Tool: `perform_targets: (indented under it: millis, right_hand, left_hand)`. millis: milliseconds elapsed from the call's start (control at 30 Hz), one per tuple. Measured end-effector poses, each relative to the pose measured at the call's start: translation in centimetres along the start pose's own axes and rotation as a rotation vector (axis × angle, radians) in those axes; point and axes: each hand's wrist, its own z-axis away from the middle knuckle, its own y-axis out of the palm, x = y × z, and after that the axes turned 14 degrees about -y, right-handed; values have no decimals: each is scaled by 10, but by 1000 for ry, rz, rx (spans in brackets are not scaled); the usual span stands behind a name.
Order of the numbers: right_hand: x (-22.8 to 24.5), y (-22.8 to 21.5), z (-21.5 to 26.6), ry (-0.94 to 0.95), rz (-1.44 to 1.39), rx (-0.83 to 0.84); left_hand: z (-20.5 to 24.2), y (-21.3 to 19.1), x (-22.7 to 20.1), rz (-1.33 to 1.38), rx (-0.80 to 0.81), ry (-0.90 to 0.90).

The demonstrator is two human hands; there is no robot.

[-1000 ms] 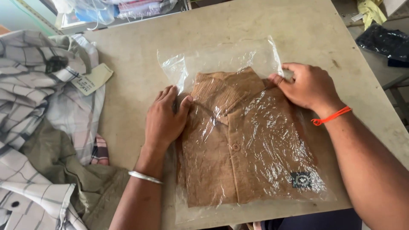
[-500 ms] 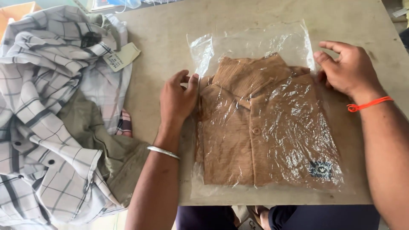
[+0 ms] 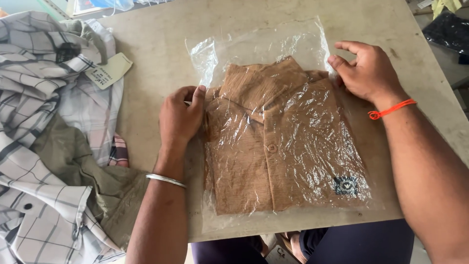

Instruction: Folding a brown button-up shirt and placing it into a clear plastic bag.

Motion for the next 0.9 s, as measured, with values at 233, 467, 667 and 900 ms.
perform_targets:
  millis: [233,467,667,900]
  right_hand:
    - [3,0,0,-17,2,-13]
    - [7,-1,0,6,-25,-4]
    - [0,-4,-1,-34,7,1]
    - [11,-18,5,193,-366,233]
  left_hand:
    - [0,-1,-1,-11,7,0]
    - [-1,0,2,-35,5,0]
    - [-9,2,9,-15,-21,19]
    - [-22,8,22,394,127,-3]
